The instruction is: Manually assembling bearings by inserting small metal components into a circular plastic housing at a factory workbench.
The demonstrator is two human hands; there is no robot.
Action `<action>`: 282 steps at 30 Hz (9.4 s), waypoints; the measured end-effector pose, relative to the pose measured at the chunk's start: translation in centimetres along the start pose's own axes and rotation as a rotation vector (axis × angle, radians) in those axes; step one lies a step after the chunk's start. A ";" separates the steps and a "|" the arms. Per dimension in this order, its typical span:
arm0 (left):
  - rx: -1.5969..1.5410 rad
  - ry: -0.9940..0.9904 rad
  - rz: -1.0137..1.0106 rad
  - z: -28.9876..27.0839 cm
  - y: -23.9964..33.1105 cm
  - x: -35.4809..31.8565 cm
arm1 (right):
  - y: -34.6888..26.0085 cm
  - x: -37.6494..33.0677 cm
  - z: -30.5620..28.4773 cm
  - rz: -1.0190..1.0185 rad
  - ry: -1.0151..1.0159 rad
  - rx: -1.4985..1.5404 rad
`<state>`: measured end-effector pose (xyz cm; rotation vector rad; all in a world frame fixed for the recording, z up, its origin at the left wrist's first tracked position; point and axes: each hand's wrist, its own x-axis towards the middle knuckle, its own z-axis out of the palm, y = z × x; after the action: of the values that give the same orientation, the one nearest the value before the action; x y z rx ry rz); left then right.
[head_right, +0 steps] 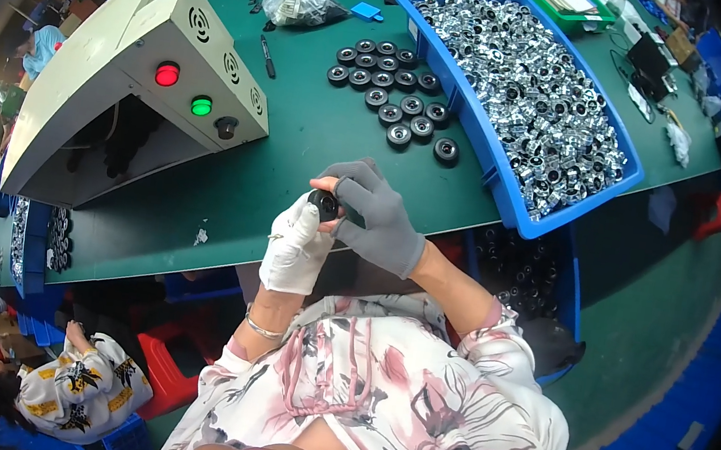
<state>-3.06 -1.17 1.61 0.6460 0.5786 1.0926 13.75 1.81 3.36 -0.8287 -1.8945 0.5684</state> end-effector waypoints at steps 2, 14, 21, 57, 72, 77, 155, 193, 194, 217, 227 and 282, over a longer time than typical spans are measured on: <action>0.247 0.171 0.120 0.3 -0.4 -0.2 | 0.1 0.1 -0.1 0.014 0.012 0.012; 0.472 0.258 0.306 1.2 -1.4 0.2 | 0.2 -0.2 0.2 -0.031 0.037 -0.027; 0.692 0.364 0.358 2.3 -1.5 0.6 | 0.8 -1.1 0.9 0.077 0.016 0.022; 0.396 0.299 0.254 0.2 -1.1 0.4 | -0.9 0.8 -0.3 0.716 -0.037 0.358; 0.342 0.282 0.310 -0.5 -0.9 0.1 | -1.4 0.5 0.9 0.683 -0.018 0.403; 0.316 0.214 0.258 -1.3 -0.4 -0.1 | -1.2 0.4 0.5 0.700 -0.057 0.527; 0.063 0.339 0.224 -0.9 0.1 0.5 | -1.7 3.4 -0.3 0.043 -0.223 -0.248; 2.443 0.663 0.608 -28.9 24.8 8.0 | 5.4 7.1 -1.7 0.033 -0.082 -0.754; 2.363 0.655 0.717 -30.2 25.3 7.1 | 3.6 7.4 -2.8 0.016 -0.070 -0.720; 0.650 0.257 0.170 -2.3 5.3 -2.5 | 11.6 8.2 -22.3 0.525 -0.150 -0.794; -0.053 0.069 0.079 -1.0 0.3 0.0 | 0.6 1.5 -5.3 0.077 -0.277 -0.324; 0.433 0.248 0.564 -0.8 -1.8 0.9 | -1.4 -1.3 1.8 0.952 0.057 1.454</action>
<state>-2.19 -0.71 -0.31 1.1016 0.8908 1.6073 12.18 -0.14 2.76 -0.6042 -0.4902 2.0725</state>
